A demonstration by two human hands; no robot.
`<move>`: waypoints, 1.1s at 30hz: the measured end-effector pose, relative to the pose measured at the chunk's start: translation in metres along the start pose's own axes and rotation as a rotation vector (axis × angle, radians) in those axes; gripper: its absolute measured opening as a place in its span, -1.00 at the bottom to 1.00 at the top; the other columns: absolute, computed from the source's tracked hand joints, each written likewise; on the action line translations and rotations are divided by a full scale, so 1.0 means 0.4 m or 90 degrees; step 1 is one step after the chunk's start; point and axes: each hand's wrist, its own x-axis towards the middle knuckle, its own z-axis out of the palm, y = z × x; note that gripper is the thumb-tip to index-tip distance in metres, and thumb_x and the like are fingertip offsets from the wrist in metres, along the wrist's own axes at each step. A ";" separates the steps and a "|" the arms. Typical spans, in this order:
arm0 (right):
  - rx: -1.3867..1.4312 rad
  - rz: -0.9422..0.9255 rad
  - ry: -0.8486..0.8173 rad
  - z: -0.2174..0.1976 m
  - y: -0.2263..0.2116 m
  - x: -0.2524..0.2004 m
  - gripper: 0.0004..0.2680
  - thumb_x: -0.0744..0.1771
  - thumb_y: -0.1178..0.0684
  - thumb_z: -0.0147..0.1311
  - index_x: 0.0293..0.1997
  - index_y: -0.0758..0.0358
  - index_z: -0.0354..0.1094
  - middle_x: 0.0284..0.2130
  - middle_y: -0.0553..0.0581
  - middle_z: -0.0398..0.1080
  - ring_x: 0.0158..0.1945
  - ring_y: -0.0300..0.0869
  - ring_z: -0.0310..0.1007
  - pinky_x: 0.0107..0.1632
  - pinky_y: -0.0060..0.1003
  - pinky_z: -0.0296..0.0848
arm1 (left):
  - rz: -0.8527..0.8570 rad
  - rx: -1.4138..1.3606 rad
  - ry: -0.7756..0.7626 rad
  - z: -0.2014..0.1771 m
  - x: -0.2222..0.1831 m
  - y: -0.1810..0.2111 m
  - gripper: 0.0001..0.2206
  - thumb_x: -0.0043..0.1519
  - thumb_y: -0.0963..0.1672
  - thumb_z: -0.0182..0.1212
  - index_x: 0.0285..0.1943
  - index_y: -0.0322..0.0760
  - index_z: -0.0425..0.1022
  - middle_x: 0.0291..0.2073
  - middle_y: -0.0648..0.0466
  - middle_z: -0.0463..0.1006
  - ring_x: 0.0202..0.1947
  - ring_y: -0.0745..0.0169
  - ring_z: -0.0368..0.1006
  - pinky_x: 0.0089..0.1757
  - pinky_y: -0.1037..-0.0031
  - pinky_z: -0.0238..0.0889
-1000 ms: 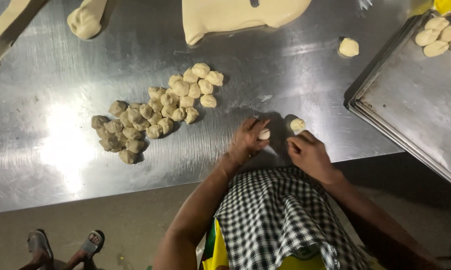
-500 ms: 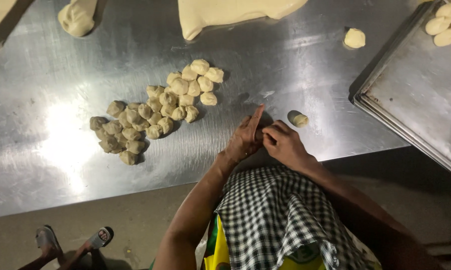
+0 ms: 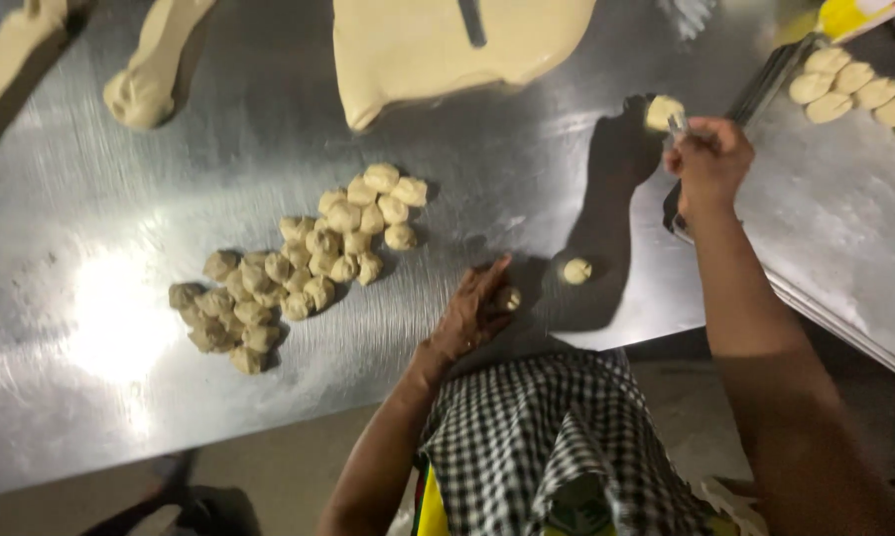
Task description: The person is shaping small pieces of dough into balls and placing them on a baking tray in a commercial bakery.
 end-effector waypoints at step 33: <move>-0.140 -0.236 0.005 -0.586 0.109 -0.158 -0.71 0.31 0.24 0.26 0.16 0.20 0.44 0.08 0.24 0.21 -0.06 -0.09 0.49 -0.17 -0.36 0.62 | 0.042 0.156 0.066 0.659 0.790 0.082 -0.49 0.22 -0.19 0.39 0.37 -0.32 0.39 0.07 -0.12 0.58 0.10 -0.18 0.43 0.10 0.05 0.26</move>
